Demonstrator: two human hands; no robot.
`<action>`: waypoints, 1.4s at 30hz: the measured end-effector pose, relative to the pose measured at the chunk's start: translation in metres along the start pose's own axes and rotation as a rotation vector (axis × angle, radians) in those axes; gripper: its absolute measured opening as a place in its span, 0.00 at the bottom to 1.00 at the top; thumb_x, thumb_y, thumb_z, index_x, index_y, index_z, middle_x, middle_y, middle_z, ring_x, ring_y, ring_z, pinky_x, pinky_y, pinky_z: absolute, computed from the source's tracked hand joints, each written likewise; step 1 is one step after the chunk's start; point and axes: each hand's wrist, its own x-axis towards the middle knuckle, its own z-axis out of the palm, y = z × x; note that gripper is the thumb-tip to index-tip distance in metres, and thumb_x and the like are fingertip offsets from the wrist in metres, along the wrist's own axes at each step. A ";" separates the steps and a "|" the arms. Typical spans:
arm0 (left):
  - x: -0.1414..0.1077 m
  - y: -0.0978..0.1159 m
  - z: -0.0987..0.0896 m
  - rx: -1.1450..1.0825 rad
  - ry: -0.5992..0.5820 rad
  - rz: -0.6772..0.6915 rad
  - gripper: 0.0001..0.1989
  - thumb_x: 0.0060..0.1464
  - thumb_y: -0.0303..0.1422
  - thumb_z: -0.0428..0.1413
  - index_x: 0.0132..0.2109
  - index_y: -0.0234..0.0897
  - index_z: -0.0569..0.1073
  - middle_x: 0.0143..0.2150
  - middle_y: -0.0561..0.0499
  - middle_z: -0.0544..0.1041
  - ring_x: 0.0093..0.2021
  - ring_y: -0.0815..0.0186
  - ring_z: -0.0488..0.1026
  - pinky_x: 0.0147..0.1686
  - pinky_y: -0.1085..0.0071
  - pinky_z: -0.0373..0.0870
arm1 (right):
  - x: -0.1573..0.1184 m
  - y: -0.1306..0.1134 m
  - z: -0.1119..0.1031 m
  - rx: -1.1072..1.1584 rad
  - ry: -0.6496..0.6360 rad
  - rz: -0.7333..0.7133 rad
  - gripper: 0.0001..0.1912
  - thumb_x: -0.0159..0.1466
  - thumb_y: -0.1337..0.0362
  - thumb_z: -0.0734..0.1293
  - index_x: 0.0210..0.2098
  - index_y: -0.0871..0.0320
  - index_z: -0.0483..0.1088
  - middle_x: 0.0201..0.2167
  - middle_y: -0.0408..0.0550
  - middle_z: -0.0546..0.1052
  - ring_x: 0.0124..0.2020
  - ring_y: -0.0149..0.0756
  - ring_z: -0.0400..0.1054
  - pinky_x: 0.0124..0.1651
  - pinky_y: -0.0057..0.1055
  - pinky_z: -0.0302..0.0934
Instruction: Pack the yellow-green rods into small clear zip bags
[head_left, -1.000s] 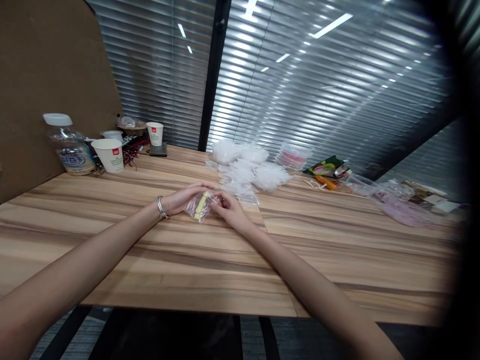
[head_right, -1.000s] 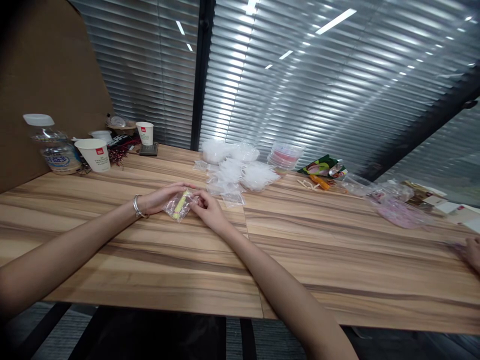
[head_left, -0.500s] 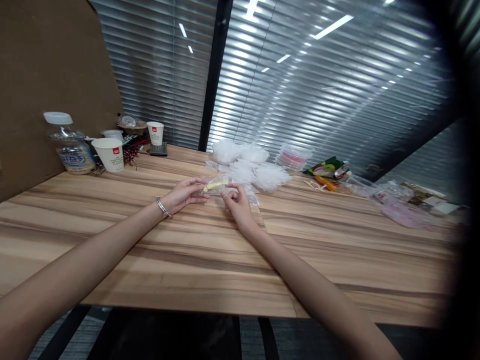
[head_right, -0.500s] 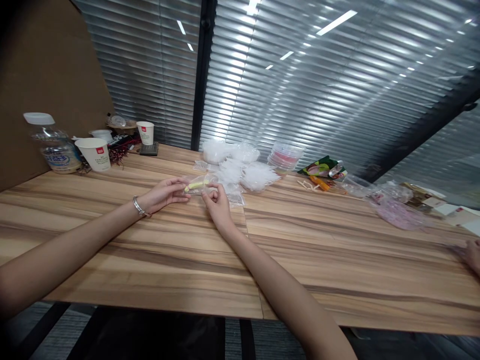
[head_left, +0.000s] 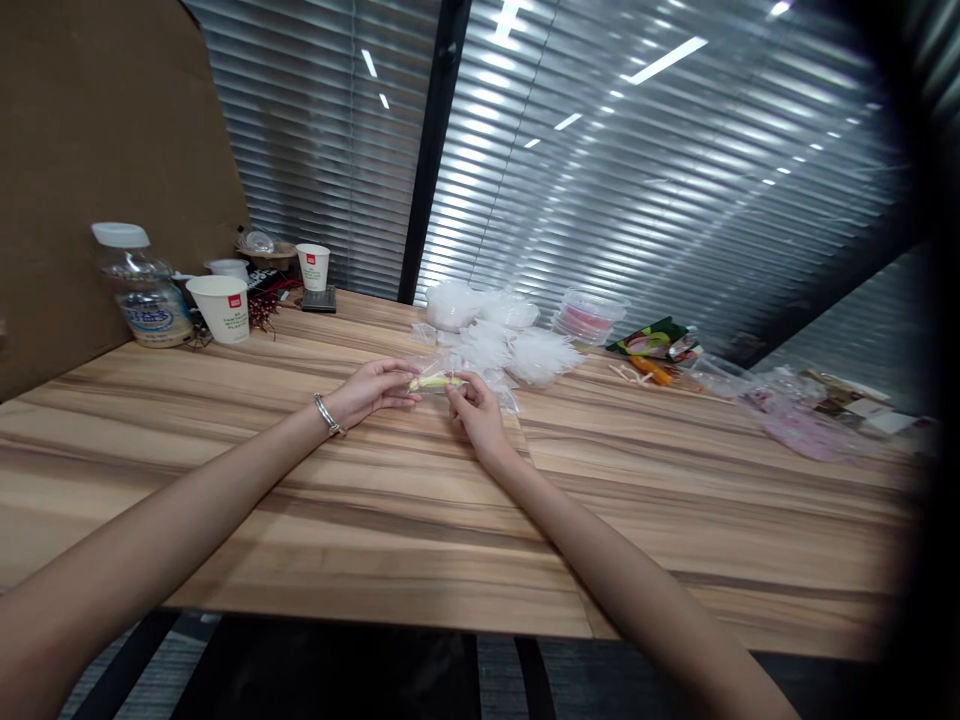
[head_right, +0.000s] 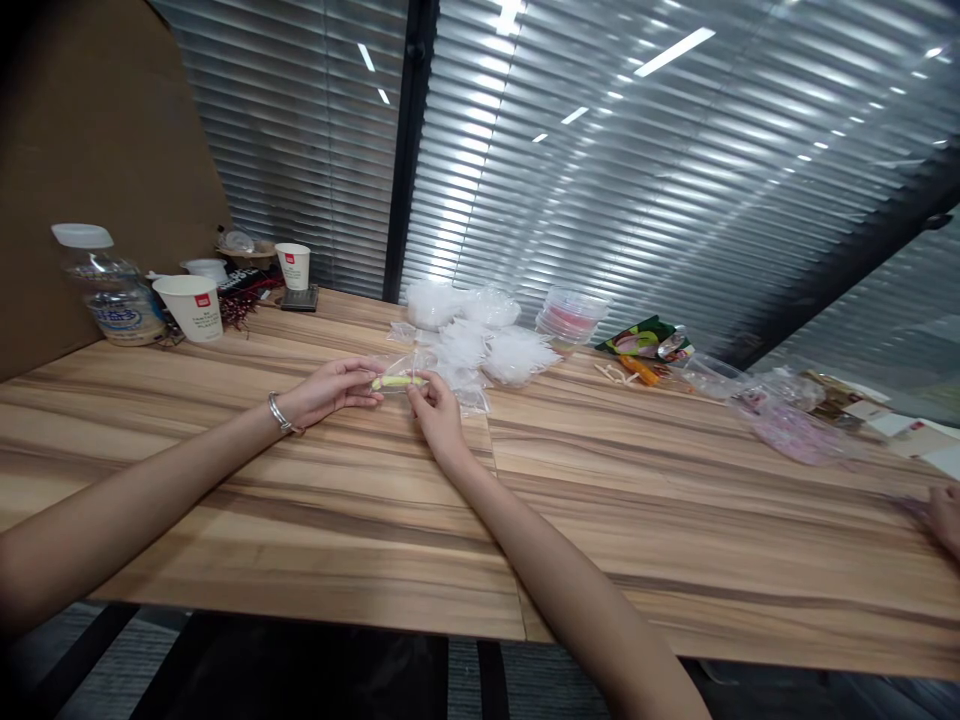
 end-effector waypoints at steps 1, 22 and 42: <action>0.000 0.000 0.000 -0.001 -0.003 0.001 0.17 0.51 0.33 0.58 0.48 0.33 0.70 0.43 0.44 0.75 0.39 0.65 0.77 0.42 0.72 0.77 | 0.000 0.000 0.000 -0.006 -0.001 -0.002 0.18 0.60 0.54 0.65 0.45 0.57 0.66 0.19 0.38 0.62 0.18 0.23 0.54 0.21 0.20 0.48; 0.001 0.000 0.000 0.000 0.108 0.041 0.16 0.48 0.35 0.61 0.45 0.35 0.72 0.42 0.46 0.74 0.32 0.71 0.76 0.33 0.77 0.75 | 0.000 0.000 0.001 0.060 -0.115 0.093 0.21 0.58 0.46 0.63 0.39 0.57 0.62 0.18 0.39 0.62 0.19 0.25 0.56 0.21 0.21 0.47; 0.004 0.000 -0.001 0.095 0.049 0.118 0.18 0.49 0.37 0.59 0.47 0.35 0.73 0.25 0.54 0.67 0.22 0.79 0.63 0.21 0.83 0.59 | -0.004 -0.007 0.002 0.190 -0.071 0.000 0.23 0.58 0.55 0.65 0.46 0.52 0.50 0.26 0.38 0.67 0.26 0.26 0.62 0.33 0.23 0.59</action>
